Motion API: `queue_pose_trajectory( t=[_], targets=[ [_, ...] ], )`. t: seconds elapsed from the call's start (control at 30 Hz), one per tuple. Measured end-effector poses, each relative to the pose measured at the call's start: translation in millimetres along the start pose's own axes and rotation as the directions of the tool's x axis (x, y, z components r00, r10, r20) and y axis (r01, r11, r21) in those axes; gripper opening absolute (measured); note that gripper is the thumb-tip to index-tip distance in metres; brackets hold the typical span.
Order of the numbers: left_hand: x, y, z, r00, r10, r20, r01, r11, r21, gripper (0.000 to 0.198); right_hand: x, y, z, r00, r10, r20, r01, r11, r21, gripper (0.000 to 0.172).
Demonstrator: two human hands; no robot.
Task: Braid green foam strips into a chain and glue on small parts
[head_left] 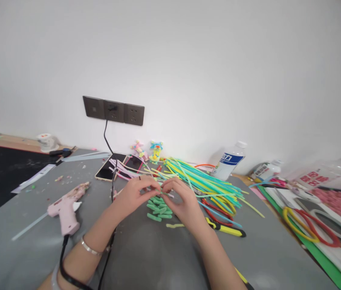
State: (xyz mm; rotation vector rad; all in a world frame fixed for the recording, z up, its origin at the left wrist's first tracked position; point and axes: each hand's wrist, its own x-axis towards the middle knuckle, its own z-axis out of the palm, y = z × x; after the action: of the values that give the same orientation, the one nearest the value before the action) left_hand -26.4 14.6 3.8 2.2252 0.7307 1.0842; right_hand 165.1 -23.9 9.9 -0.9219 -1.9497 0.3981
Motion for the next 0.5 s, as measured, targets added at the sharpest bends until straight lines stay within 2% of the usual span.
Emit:
queue_pose_trajectory(
  t=[0.23, 0.5],
  targets=[
    [-1.2, 4.7, 0.8, 0.998, -0.040, 0.041, 0.039, 0.999, 0.010, 0.010, -1.5, 0.7, -0.6, 1.000, 0.023, 0.006, -0.023, 0.999, -0.043, 0.013],
    [-0.1, 8.1, 3.1, 0.995, -0.089, 0.036, 0.089, 0.996, 0.016, 0.009, -0.8, 0.3, -1.2, 1.000, 0.011, -0.021, -0.012, 0.997, -0.076, 0.011]
  ],
)
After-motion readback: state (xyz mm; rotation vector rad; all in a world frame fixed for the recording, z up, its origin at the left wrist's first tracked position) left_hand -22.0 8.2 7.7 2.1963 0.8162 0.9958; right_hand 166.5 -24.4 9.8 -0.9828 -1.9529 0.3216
